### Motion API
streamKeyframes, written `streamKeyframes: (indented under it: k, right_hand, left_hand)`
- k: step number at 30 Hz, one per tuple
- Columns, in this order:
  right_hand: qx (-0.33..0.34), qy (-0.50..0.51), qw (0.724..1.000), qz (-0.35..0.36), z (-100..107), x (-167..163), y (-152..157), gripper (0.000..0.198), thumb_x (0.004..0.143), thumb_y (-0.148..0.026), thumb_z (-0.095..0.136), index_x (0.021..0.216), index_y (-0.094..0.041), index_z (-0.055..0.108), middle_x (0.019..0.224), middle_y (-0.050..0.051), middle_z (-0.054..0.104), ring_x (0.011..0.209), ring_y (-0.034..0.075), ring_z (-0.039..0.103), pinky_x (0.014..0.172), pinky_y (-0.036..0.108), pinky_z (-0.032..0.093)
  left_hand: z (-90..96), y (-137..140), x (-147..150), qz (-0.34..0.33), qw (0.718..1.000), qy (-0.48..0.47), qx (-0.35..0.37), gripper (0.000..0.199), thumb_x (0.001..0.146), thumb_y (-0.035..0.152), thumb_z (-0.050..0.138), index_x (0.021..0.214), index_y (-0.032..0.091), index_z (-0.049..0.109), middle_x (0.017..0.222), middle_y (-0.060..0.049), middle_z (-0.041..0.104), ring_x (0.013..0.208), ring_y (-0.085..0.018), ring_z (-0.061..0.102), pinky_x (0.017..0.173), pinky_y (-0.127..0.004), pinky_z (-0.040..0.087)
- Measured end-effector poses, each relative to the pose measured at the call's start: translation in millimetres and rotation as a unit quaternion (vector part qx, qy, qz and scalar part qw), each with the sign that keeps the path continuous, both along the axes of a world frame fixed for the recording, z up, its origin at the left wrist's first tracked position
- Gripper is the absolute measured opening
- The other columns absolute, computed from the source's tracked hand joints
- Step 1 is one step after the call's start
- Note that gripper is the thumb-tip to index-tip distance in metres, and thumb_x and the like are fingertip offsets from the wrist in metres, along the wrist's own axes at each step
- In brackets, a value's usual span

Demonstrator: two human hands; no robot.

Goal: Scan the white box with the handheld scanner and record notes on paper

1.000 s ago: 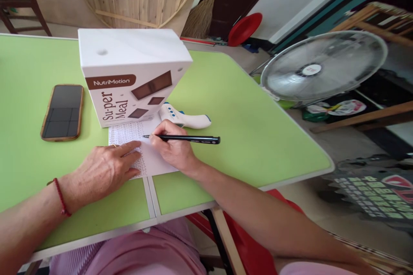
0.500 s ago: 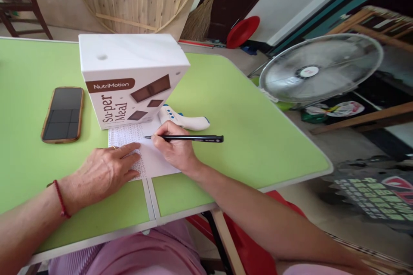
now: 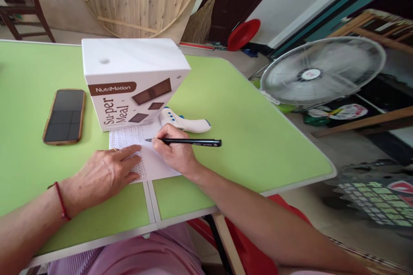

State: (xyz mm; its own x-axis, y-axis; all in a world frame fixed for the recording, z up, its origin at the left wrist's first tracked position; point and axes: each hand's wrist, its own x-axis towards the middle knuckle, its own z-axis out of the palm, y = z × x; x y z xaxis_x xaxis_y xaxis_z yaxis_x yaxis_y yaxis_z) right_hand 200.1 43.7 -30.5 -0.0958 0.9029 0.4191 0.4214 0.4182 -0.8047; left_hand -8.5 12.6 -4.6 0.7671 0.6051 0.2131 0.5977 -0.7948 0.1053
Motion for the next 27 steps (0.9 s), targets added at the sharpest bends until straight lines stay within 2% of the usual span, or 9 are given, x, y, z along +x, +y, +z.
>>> streamKeyframes:
  k: [15,27]
  right_hand:
    - [-0.003,0.020,1.000,-0.004,-1.7,-0.1,-0.7,0.012,0.072,-0.024,0.056,0.064,-0.023,0.048,0.051,-0.007,0.051,0.045,0.010,0.044,0.047,0.023,0.040]
    - [-0.025,0.003,1.000,0.001,0.7,-0.8,-0.9,0.012,0.072,-0.024,0.055,0.064,-0.023,0.046,0.051,-0.007,0.048,0.046,0.009,0.041,0.047,0.023,0.038]
  left_hand:
    - [-3.2,0.4,-0.3,-0.004,1.000,-0.014,-0.008,0.018,0.093,0.027,0.060,0.103,0.015,0.068,0.129,-0.010,0.066,0.076,-0.026,0.075,0.057,-0.038,0.062]
    - [-5.2,-0.2,-1.4,-0.006,1.000,-0.017,-0.005,0.018,0.095,0.028,0.058,0.105,0.016,0.067,0.129,-0.011,0.066,0.076,-0.025,0.075,0.056,-0.036,0.060]
